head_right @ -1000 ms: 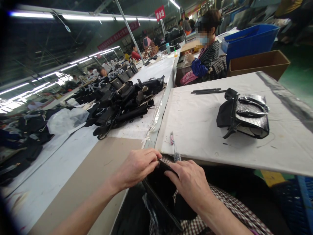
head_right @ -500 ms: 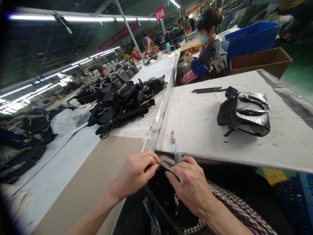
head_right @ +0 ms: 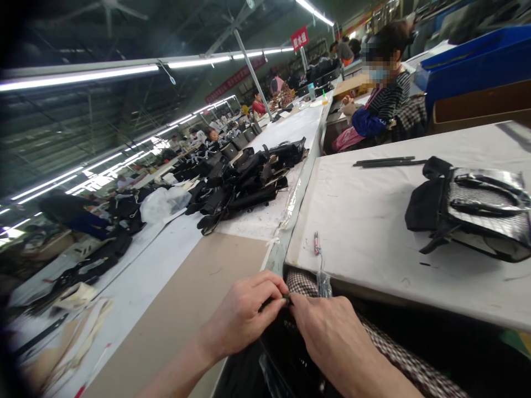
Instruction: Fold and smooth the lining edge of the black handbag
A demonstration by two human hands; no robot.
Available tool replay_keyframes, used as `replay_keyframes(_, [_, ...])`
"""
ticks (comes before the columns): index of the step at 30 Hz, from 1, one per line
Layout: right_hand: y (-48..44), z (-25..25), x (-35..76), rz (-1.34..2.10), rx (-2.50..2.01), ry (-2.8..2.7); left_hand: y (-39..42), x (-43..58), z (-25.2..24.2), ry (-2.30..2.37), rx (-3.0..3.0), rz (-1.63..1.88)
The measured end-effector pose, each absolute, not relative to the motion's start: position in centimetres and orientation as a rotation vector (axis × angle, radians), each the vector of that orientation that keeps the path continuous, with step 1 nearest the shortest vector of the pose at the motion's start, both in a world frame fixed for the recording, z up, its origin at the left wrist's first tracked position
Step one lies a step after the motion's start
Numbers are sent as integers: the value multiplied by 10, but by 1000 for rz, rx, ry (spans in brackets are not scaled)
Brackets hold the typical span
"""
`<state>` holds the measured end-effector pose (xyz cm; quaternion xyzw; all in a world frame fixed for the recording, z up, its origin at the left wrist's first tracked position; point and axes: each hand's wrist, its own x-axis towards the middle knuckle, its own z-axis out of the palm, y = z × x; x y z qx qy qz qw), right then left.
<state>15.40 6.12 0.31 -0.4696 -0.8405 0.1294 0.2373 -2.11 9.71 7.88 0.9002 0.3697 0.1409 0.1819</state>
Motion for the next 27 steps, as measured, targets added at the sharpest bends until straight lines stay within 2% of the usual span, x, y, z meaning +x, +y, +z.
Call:
replay_keyframes(12, [57, -5, 155, 391, -1364, -2193, 102, -33, 95, 1103, 2540, 265])
replay_keyframes(17, [58, -9, 156, 318, -1308, -2153, 104, -30, 92, 1045, 2571, 393])
replay_keyframes(27, [57, -3, 164, 446, -1295, -2154, 110, -24, 85, 1135, 2368, 527])
